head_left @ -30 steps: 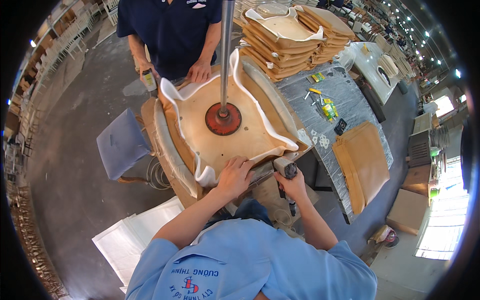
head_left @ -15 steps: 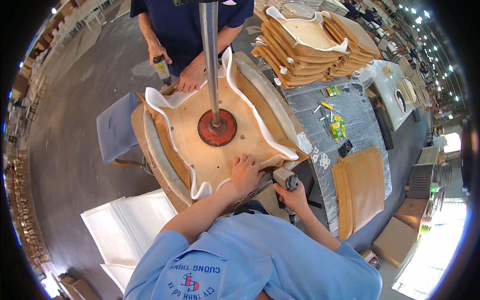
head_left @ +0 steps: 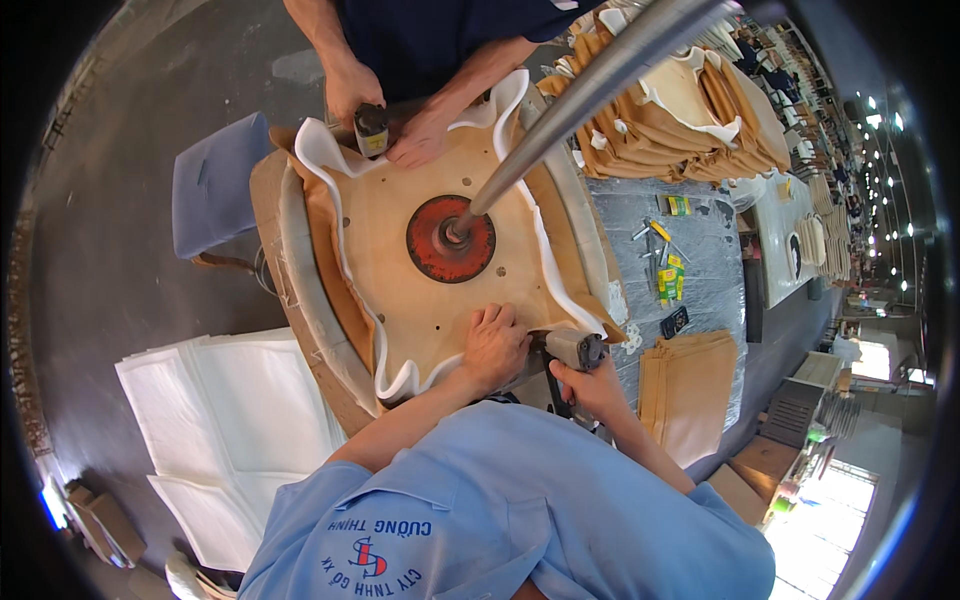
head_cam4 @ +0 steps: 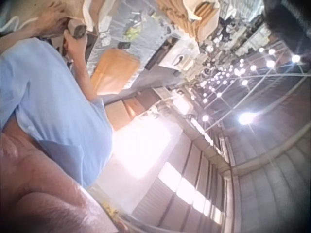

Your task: The person places a brown fabric sheet over a wooden chair frame, then covers it with a white foam layer. They use a pneumatic staple gun to secure the foam and fabric to the frame while a coworker assists by holding the materials.

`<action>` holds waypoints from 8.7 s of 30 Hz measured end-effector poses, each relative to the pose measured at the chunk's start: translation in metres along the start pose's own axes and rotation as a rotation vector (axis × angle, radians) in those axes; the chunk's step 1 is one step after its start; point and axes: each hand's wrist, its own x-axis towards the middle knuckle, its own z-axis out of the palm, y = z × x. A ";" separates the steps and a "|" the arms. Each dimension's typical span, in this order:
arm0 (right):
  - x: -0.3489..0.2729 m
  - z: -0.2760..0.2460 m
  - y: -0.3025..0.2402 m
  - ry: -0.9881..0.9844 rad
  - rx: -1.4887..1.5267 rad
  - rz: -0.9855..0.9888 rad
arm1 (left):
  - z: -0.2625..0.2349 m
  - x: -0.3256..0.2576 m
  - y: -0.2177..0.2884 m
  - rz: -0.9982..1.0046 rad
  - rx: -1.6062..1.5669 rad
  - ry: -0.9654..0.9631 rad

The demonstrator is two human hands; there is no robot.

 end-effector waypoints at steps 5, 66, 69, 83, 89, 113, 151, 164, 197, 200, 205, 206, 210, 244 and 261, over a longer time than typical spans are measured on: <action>0.011 0.004 -0.024 -0.047 -0.006 0.024 | 0.000 0.003 -0.002 -0.025 -0.021 0.033; -0.028 0.118 -0.039 -0.098 0.039 0.039 | -0.078 -0.075 -0.060 -0.098 -0.071 -0.034; -0.023 0.122 -0.041 -0.093 0.029 0.040 | -0.083 -0.074 -0.058 -0.078 -0.056 -0.026; -0.030 0.125 -0.038 0.031 -0.114 -0.046 | -0.097 -0.060 -0.045 -0.092 0.076 -0.147; -0.068 0.092 0.011 0.169 0.324 -0.154 | -0.068 -0.017 -0.031 0.072 -0.075 -0.077; 0.024 0.012 -0.047 -0.007 -0.061 0.068 | -0.013 0.012 -0.015 0.003 -0.037 -0.006; 0.008 0.045 -0.052 -0.014 -0.060 0.027 | -0.032 -0.007 -0.030 -0.049 0.017 -0.062; 0.012 0.053 -0.058 0.022 -0.147 0.047 | -0.040 -0.022 -0.037 -0.025 0.061 -0.064; 0.011 0.078 -0.072 0.000 -0.184 0.028 | -0.050 -0.030 -0.047 -0.103 -0.062 -0.057; 0.002 0.071 -0.067 -0.041 -0.189 0.033 | -0.050 -0.029 -0.045 -0.121 -0.063 -0.036; -0.001 0.076 -0.065 -0.076 -0.191 0.024 | -0.048 -0.029 -0.044 -0.134 -0.073 -0.014; -0.002 0.080 -0.067 -0.082 -0.207 0.014 | -0.048 -0.030 -0.044 -0.128 -0.076 -0.005; 0.003 0.092 -0.074 -0.001 -0.260 0.029 | -0.052 -0.031 -0.047 -0.105 -0.067 -0.021; -0.024 0.097 -0.037 0.030 0.017 -0.096 | -0.086 -0.060 -0.048 -0.155 -0.025 -0.151; -0.053 -0.046 0.189 0.431 0.285 0.028 | -0.095 -0.064 -0.038 -0.119 0.167 -0.105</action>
